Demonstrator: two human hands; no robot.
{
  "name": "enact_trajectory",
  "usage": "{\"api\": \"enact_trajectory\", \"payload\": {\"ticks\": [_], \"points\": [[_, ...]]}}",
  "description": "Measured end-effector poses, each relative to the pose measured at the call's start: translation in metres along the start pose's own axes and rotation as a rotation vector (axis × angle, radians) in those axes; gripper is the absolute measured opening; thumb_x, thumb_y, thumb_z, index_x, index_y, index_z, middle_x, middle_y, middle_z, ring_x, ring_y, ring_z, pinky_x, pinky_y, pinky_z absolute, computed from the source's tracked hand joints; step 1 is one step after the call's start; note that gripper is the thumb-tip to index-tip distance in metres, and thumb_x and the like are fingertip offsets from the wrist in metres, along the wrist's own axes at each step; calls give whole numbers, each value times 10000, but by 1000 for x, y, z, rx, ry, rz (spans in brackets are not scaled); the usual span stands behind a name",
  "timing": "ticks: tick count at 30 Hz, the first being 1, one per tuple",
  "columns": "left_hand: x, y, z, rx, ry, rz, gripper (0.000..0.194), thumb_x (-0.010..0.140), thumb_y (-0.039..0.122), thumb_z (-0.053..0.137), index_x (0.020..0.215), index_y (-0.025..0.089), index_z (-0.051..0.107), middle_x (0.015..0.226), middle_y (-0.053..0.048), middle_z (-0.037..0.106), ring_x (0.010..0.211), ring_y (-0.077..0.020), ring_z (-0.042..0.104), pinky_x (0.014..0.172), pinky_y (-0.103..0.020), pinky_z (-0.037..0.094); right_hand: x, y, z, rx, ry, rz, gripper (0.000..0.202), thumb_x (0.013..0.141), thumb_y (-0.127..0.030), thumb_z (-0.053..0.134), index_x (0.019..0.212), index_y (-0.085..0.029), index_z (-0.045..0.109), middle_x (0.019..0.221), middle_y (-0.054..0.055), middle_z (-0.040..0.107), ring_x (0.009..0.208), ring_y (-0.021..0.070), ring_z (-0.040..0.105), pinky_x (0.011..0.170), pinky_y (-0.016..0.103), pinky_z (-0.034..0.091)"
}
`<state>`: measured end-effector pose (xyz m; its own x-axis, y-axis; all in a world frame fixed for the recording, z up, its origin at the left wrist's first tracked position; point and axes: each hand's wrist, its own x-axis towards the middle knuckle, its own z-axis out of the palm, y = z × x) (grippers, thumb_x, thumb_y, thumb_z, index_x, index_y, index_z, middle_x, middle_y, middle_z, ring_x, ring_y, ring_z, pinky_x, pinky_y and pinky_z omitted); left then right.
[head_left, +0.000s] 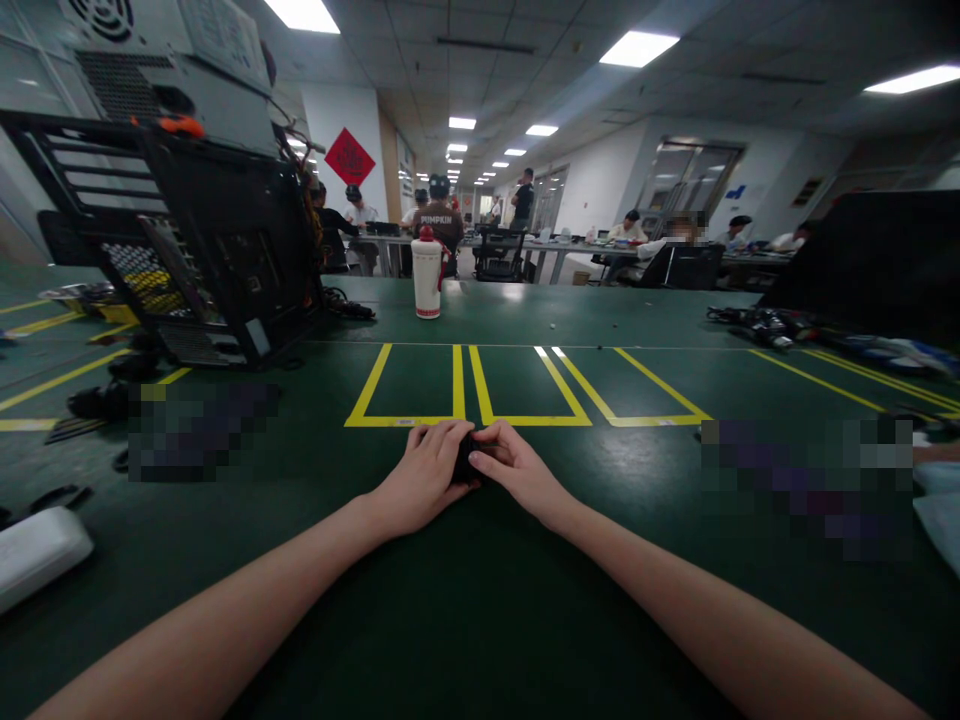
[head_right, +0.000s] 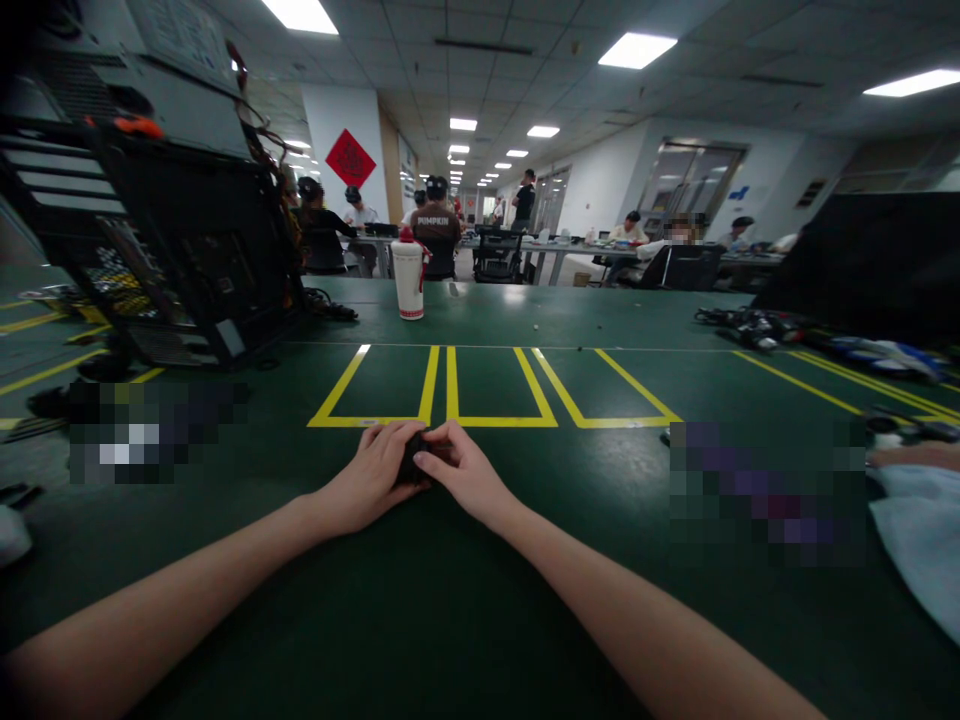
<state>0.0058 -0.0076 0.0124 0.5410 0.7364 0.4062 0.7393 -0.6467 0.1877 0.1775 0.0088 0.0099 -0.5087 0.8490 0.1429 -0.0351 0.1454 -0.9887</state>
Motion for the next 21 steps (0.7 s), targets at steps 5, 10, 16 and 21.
{"api": "enact_trajectory", "payload": {"ticks": [5, 10, 16, 21], "points": [[0, -2, 3, -4, 4, -4, 593, 757, 262, 570, 1236, 183, 230, 1228, -103, 419, 1139, -253, 392, 951, -450, 282, 1, 0, -1, -10, 16, 42, 251, 746, -294, 568, 964, -219, 469, 1010, 26, 504, 942, 170, 529, 796, 347, 467], [1, -2, 5, 3, 10, -7, 595, 758, 256, 566, 1239, 178, 225, 1228, -114, 418, 1138, -260, 387, 944, -458, 280, 2, 2, -3, 32, -29, 27, 258, 724, -280, 594, 938, -212, 465, 992, 21, 515, 936, 172, 533, 788, 348, 465], [1, -1, 3, 2, -5, -8, 588, 760, 253, 566, 1237, 170, 232, 1232, -111, 414, 1139, -248, 382, 950, -441, 276, 0, 3, -2, 58, -51, -12, 253, 711, -251, 614, 900, -226, 448, 934, -3, 513, 907, 153, 540, 780, 324, 466], [0, -2, 3, -2, 4, -2, 601, 754, 245, 571, 1243, 178, 226, 1231, -100, 416, 1143, -243, 380, 955, -437, 275, 1, 2, -1, 36, -15, 8, 199, 739, -274, 579, 890, -229, 457, 902, -7, 514, 849, 147, 552, 722, 314, 482]]}}
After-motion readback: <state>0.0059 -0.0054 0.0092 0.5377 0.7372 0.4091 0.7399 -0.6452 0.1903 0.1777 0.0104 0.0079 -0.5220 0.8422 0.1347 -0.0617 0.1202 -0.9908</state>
